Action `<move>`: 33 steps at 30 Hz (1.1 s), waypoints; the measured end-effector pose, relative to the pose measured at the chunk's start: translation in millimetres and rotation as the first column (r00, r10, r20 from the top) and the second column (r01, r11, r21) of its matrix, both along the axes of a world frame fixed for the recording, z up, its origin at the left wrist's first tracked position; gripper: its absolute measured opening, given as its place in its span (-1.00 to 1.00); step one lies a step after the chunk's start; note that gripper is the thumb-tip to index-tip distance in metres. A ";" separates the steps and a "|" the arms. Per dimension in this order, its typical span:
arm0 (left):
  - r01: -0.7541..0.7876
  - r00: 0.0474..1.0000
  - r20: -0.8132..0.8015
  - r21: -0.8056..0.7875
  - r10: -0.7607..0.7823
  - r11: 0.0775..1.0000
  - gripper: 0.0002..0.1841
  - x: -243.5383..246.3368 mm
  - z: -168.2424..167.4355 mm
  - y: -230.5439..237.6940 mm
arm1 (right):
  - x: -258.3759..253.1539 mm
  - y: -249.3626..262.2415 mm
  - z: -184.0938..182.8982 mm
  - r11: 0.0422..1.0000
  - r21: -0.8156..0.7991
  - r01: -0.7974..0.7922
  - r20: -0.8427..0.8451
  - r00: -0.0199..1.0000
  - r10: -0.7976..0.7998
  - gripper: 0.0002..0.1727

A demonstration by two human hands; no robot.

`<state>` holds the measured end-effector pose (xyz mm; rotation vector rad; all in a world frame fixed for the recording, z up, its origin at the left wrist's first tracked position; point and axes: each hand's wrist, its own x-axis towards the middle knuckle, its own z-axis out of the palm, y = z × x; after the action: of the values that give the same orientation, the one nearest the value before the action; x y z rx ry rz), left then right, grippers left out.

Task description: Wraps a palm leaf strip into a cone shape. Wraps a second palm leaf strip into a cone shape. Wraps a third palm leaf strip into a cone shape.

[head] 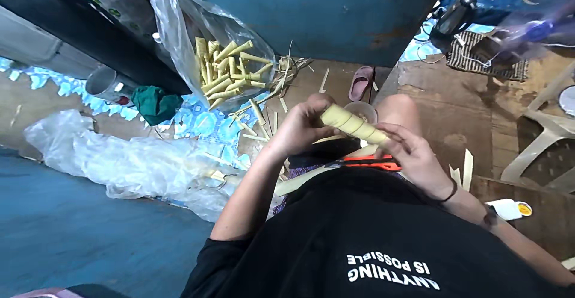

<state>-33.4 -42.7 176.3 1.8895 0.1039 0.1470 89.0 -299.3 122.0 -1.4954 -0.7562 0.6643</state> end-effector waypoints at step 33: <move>0.021 1.000 0.007 -0.049 -0.021 0.999 -0.81 -2.3 7.3 8.7 | -3.9 -24.5 -11.0 0.997 0.002 0.077 0.209 0.975 -0.076 -0.56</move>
<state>-35.7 -34.0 183.6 1.8402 0.0823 0.1350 85.1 -323.9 111.0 -1.6087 -0.8518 0.4564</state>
